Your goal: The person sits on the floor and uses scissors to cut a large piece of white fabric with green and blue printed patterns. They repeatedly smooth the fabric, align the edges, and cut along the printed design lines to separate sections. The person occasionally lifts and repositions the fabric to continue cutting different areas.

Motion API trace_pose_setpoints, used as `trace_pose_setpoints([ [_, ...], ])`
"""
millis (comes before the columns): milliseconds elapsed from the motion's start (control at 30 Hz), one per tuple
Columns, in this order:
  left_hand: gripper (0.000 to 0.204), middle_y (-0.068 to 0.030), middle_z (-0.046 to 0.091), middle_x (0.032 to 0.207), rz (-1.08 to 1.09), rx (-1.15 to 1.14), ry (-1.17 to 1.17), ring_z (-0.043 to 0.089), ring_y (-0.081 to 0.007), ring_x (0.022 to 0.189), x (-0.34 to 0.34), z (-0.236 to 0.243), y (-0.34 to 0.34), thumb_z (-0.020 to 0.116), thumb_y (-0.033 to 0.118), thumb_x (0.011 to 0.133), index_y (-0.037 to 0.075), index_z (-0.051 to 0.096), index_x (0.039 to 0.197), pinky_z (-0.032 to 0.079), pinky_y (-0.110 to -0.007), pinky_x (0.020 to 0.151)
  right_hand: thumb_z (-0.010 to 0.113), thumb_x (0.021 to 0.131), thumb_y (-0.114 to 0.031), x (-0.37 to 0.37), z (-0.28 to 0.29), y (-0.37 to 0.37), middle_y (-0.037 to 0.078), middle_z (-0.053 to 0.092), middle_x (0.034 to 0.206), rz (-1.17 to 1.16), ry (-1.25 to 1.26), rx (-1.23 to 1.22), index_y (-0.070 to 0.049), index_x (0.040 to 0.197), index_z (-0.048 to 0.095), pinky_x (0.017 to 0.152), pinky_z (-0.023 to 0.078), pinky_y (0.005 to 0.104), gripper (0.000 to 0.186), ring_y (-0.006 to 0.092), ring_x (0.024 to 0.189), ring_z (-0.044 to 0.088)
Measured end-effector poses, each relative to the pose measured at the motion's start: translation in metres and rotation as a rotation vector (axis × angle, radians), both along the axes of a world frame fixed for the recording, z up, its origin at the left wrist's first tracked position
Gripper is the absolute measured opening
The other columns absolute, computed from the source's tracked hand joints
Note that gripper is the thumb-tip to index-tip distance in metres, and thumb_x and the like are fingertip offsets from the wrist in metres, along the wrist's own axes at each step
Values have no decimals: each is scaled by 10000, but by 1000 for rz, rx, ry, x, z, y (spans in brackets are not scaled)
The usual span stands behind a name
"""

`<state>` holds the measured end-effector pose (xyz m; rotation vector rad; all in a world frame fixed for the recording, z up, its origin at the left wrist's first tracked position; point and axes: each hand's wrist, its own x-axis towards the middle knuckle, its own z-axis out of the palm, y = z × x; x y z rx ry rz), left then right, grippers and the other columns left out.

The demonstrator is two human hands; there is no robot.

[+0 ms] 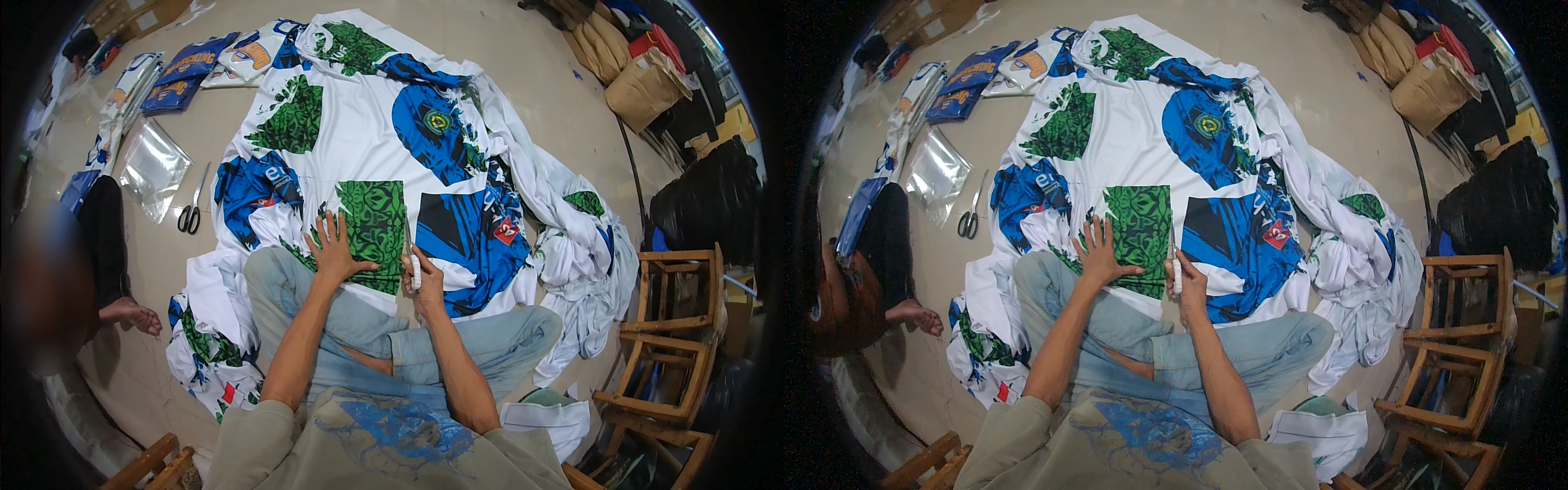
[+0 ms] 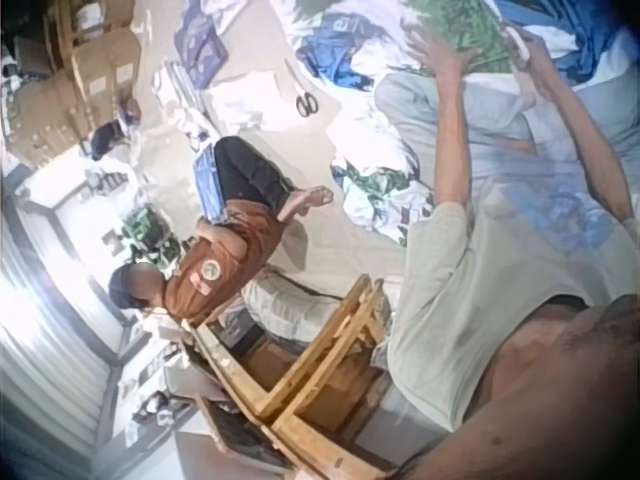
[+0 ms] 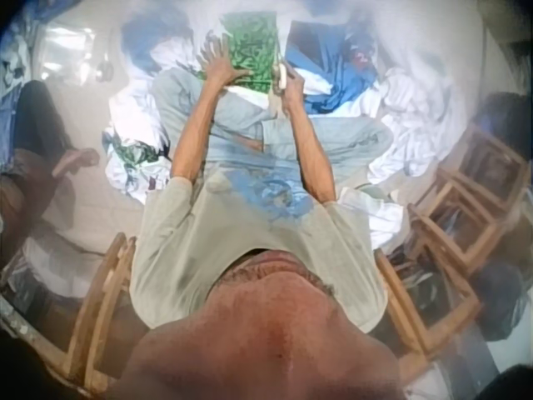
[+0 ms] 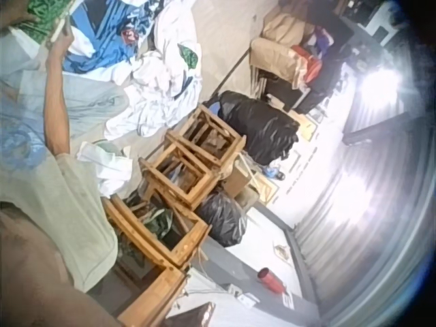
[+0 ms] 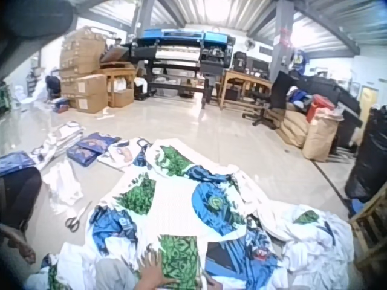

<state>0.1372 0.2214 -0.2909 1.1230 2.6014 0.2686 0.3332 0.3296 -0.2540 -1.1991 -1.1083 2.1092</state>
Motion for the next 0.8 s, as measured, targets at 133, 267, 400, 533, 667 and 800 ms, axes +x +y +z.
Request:
trace_pose_setpoints([
  [133,1628,-245,-21,1677,1,-8,-22,-54,-480,1531,-1,3,0,742,898,442,30,22,1616,31,-777,1107,800,874,-173,4,1,1,1,654,765,7,3,-10,-74,1388,610,486,420,221,557,64,538,539],
  [267,1643,-247,-21,1676,8,-3,-24,-52,-482,1531,-1,2,0,756,889,423,30,22,1616,33,-776,1110,804,867,-170,-3,5,6,0,653,751,-31,2,-22,-79,1376,621,474,404,222,548,65,530,539],
  [400,1644,-251,-14,1675,10,-15,-26,-49,-483,1531,-2,5,-1,763,882,418,26,30,1615,34,-772,1114,798,868,-158,-14,4,11,9,662,760,-24,7,-8,-67,1385,606,465,398,224,559,70,521,537],
  [533,1638,-254,-10,1674,5,-5,-36,-48,-485,1530,-1,7,-1,774,870,419,18,43,1613,33,-770,1115,791,875,-146,-17,-7,10,3,650,738,-11,6,24,-70,1393,601,460,399,222,556,69,509,530],
  [667,1638,-257,-9,1673,13,17,-27,-40,-493,1528,0,5,-1,788,857,417,13,47,1611,36,-773,1113,787,883,-152,-19,-9,10,-16,619,694,-15,1,37,-86,1392,610,461,399,220,542,61,503,526],
  [800,1643,-230,28,1680,39,22,-30,-52,-449,1541,2,3,0,801,850,390,25,80,1615,-1,-731,1144,788,883,-153,-15,-10,12,-12,627,719,10,11,46,-82,1395,607,463,402,221,548,61,511,529],
])
